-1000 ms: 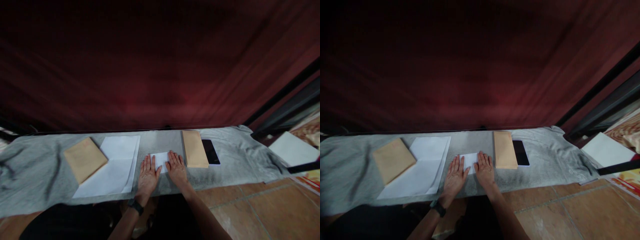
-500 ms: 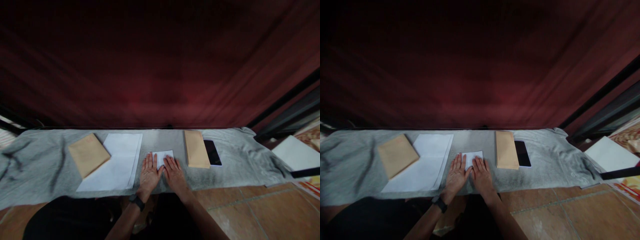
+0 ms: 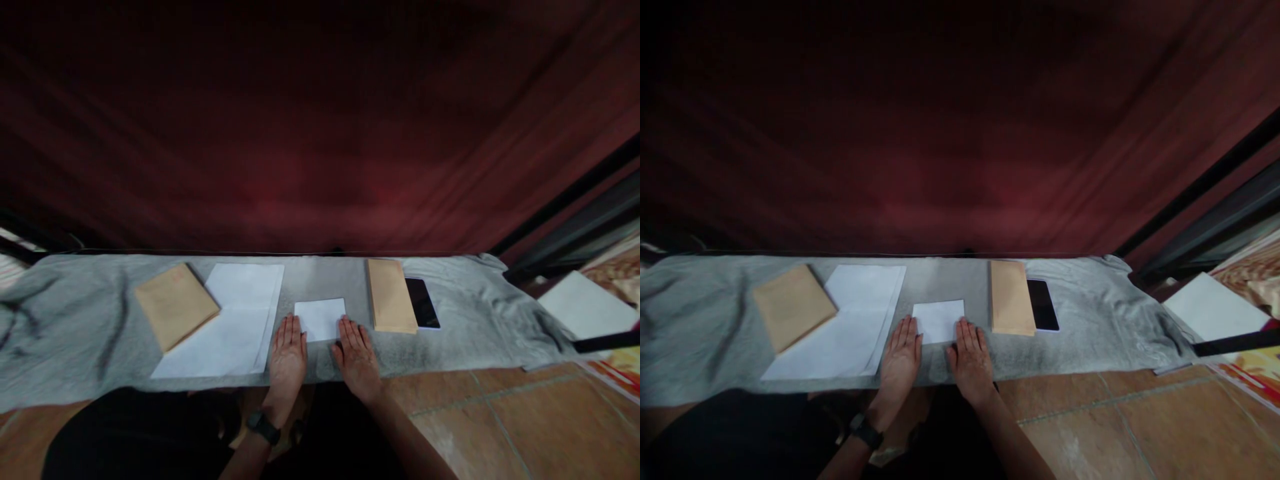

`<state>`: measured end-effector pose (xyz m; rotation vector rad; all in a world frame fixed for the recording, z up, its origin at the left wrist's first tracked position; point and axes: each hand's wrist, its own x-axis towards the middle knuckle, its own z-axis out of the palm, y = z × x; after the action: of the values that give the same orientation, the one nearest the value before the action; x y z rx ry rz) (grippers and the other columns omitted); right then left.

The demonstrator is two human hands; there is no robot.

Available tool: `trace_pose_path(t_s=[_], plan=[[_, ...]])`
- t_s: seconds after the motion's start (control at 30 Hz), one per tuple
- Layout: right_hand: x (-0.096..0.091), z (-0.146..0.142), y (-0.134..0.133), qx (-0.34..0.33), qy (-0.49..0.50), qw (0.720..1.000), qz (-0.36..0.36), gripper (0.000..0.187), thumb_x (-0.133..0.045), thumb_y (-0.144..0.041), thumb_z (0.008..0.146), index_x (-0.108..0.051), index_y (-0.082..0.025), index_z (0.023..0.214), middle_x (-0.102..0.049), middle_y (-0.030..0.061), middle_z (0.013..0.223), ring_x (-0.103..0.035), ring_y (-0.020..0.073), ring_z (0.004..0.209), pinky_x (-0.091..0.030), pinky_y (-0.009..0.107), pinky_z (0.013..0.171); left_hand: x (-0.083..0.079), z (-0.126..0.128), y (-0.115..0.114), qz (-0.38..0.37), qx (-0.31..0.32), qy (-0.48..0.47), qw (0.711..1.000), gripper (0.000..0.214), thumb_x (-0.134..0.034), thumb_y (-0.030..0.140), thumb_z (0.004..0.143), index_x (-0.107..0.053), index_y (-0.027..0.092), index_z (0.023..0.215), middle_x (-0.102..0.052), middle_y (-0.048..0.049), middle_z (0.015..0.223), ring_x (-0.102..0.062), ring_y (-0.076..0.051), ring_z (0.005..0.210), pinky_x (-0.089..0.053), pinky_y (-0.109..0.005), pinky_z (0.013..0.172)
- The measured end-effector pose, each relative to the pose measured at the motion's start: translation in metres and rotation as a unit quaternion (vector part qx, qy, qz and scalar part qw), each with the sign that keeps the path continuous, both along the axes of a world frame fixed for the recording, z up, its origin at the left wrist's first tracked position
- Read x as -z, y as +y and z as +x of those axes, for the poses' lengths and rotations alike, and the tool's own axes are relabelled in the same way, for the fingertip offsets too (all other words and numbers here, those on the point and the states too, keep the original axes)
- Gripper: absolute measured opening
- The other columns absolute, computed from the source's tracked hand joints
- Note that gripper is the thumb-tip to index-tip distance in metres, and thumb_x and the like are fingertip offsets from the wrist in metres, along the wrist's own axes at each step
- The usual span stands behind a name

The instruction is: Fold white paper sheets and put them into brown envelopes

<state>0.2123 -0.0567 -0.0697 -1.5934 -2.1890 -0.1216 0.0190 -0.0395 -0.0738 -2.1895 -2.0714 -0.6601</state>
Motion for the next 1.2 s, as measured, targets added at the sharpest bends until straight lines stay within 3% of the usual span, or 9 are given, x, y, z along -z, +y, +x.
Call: trace_pose_path(t_s=[0.27, 0.5, 0.7, 0.8, 0.87, 0.97, 1.2], plan=[[0.003, -0.002, -0.002, 0.011, -0.006, 1.0, 0.008, 0.065, -0.041, -0.036, 0.103, -0.017, -0.014, 0.159, -0.039, 0.0124, 0.157, -0.043, 0.0273, 0.141, -0.029, 0.047, 0.12, -0.001, -0.003, -0.003, 0.0, 0.013, -0.033, 0.999, 0.051, -0.035, 0.015, 0.094, -0.049, 0.007, 0.142, -0.052, -0.0192, 0.147, -0.044, -0.03, 0.141, -0.041, -0.049, 0.113], [0.005, -0.003, -0.002, 0.019, -0.006, 1.0, 0.019, 0.063, -0.041, -0.035, 0.103, -0.019, -0.014, 0.159, -0.039, 0.0119, 0.157, -0.042, 0.0271, 0.142, -0.029, 0.046, 0.12, -0.008, -0.003, 0.01, -0.035, -0.032, -0.139, 0.989, 0.049, -0.041, 0.024, 0.094, -0.052, 0.008, 0.139, -0.063, -0.0185, 0.132, -0.059, -0.031, 0.121, -0.05, -0.047, 0.104], [0.003, -0.003, -0.003, 0.016, -0.013, 1.0, 0.02, 0.062, -0.04, -0.034, 0.103, -0.021, -0.012, 0.158, -0.042, 0.0135, 0.155, -0.042, 0.0267, 0.142, -0.028, 0.046, 0.12, -0.02, -0.001, 0.015, -0.047, -0.061, -0.142, 0.987, 0.05, -0.05, 0.026, 0.091, -0.053, 0.011, 0.138, -0.065, -0.0149, 0.114, -0.063, -0.028, 0.109, -0.053, -0.043, 0.098], [0.003, -0.003, -0.003, 0.019, -0.02, 1.0, 0.006, 0.062, -0.041, -0.034, 0.103, -0.023, -0.013, 0.158, -0.041, 0.0133, 0.156, -0.04, 0.0263, 0.143, -0.026, 0.045, 0.121, -0.024, 0.013, 0.006, -0.006, -0.028, -0.109, 0.994, 0.05, -0.045, 0.027, 0.095, -0.049, 0.013, 0.143, -0.057, -0.0177, 0.133, -0.054, -0.03, 0.126, -0.047, -0.046, 0.105], [0.004, -0.002, -0.003, 0.02, -0.022, 1.0, -0.008, 0.061, -0.042, -0.032, 0.102, -0.024, -0.013, 0.158, -0.04, 0.0127, 0.157, -0.038, 0.0256, 0.144, -0.025, 0.045, 0.121, -0.023, 0.025, -0.002, 0.007, 0.03, -0.084, 0.996, 0.049, -0.04, 0.029, 0.099, -0.045, 0.016, 0.146, -0.047, -0.0154, 0.149, -0.041, -0.029, 0.141, -0.041, -0.048, 0.112], [0.005, -0.001, -0.002, 0.013, -0.024, 0.999, -0.019, 0.061, -0.041, -0.029, 0.101, -0.024, -0.014, 0.158, -0.039, 0.0127, 0.157, -0.037, 0.0251, 0.145, -0.025, 0.046, 0.121, -0.017, 0.04, -0.012, -0.016, 0.118, -0.034, 0.992, 0.049, -0.038, 0.033, 0.101, -0.045, 0.019, 0.147, -0.044, -0.0098, 0.155, -0.032, -0.027, 0.148, -0.034, -0.05, 0.118], [0.008, -0.002, -0.007, 0.043, 0.008, 0.999, 0.014, 0.061, -0.042, -0.032, 0.102, -0.026, -0.012, 0.157, -0.045, 0.0143, 0.153, -0.042, 0.0281, 0.141, -0.029, 0.048, 0.118, -0.005, 0.028, -0.022, -0.026, 0.099, 0.027, 0.994, 0.058, -0.038, 0.043, 0.101, -0.04, 0.014, 0.151, -0.04, -0.0154, 0.157, -0.033, -0.027, 0.148, -0.031, -0.048, 0.119]])
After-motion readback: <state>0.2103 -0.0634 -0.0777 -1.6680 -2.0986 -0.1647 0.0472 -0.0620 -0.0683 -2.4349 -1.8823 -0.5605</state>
